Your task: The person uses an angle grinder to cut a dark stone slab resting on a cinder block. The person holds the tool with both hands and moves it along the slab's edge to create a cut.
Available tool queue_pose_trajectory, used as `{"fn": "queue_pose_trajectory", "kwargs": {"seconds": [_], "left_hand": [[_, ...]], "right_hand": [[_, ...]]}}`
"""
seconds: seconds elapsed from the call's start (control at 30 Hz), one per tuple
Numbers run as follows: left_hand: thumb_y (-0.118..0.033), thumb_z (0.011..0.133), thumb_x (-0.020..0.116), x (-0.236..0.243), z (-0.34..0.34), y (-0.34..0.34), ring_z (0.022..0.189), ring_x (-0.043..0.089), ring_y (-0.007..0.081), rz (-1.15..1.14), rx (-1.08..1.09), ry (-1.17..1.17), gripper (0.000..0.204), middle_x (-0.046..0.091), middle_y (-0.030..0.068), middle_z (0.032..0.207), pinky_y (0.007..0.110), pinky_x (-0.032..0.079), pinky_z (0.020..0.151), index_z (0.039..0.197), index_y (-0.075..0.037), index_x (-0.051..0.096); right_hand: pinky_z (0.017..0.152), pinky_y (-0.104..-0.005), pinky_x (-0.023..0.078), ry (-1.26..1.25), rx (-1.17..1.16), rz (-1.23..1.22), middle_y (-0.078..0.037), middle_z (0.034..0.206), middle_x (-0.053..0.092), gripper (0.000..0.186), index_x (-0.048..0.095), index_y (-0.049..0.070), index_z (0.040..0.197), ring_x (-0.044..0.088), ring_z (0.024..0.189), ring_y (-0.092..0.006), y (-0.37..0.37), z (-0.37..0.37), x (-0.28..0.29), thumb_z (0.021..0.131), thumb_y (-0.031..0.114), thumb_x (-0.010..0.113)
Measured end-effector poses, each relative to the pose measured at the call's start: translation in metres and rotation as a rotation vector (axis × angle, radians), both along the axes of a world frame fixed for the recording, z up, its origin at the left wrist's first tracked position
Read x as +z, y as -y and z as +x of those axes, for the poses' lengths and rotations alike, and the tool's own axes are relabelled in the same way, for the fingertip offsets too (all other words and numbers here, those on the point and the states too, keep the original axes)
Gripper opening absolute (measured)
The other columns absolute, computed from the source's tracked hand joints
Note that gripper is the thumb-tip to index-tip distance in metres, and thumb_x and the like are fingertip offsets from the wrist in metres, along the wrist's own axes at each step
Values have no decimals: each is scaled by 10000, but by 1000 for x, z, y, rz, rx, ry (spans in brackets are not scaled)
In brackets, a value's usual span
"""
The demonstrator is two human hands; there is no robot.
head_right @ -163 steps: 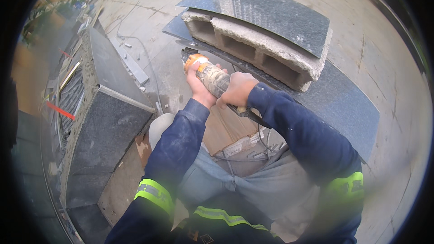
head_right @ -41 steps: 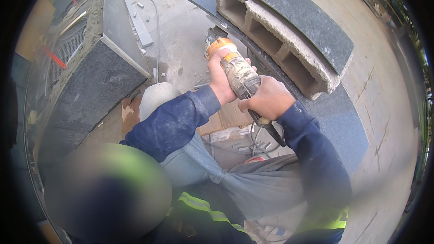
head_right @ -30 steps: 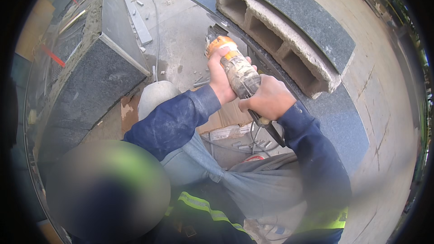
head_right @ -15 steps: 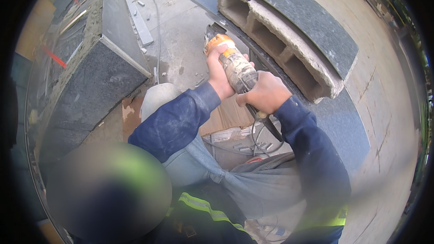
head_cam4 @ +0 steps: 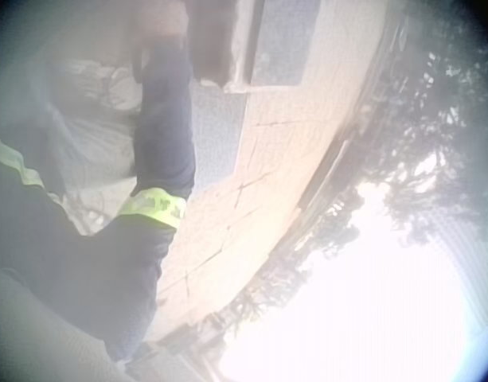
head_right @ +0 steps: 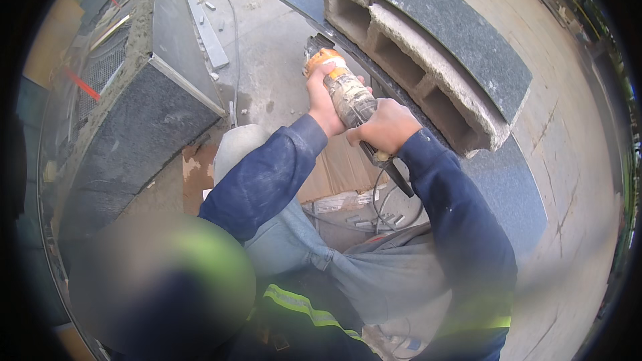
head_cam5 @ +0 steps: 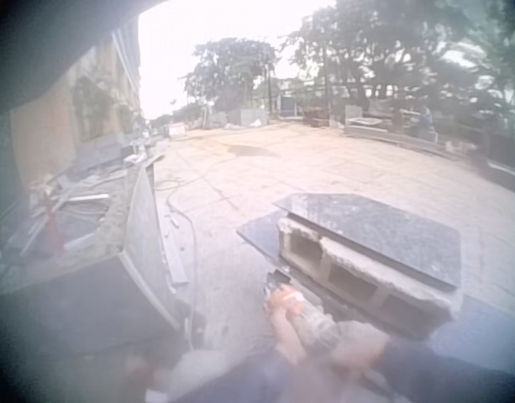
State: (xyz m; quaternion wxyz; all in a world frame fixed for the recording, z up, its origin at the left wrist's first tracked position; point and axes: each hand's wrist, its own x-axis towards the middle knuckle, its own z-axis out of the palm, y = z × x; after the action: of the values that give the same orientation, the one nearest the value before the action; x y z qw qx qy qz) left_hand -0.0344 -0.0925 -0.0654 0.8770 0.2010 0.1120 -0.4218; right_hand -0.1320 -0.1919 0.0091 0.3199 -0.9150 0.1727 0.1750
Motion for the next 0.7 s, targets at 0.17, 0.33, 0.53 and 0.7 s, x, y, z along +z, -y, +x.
{"fn": "queue_pose_trajectory", "kwargs": {"seconds": [0.17,0.33,0.53,0.7], "left_hand": [[-443,710,589,0,0,1,775,600,347,6,4,-1,505,558,138,879,493,523,707,1063,-104,465],[-447,711,585,3,-4,-1,778,600,340,-1,-5,-15,500,559,134,877,491,520,706,1053,-104,460],[-456,707,588,8,-13,-4,786,599,340,-17,-7,1,529,559,130,878,486,519,717,1069,-95,452],[-459,709,589,7,-16,-5,805,597,339,-14,-19,11,551,560,127,882,486,516,735,1087,-85,443]], "right_hand": [[724,-341,515,9,7,-32,-211,821,660,565,638,-87,866,661,780,-307,1,0,-3,544,364,749],[719,-345,513,9,2,0,-220,812,655,565,631,-94,864,658,772,-314,-4,-6,8,545,357,748],[714,-347,511,33,3,-18,-231,801,650,565,627,-98,852,658,771,-322,-5,-13,7,546,361,749],[717,-349,512,38,7,-24,-233,799,651,569,627,-100,851,658,767,-327,-6,-18,10,543,363,752]]}}
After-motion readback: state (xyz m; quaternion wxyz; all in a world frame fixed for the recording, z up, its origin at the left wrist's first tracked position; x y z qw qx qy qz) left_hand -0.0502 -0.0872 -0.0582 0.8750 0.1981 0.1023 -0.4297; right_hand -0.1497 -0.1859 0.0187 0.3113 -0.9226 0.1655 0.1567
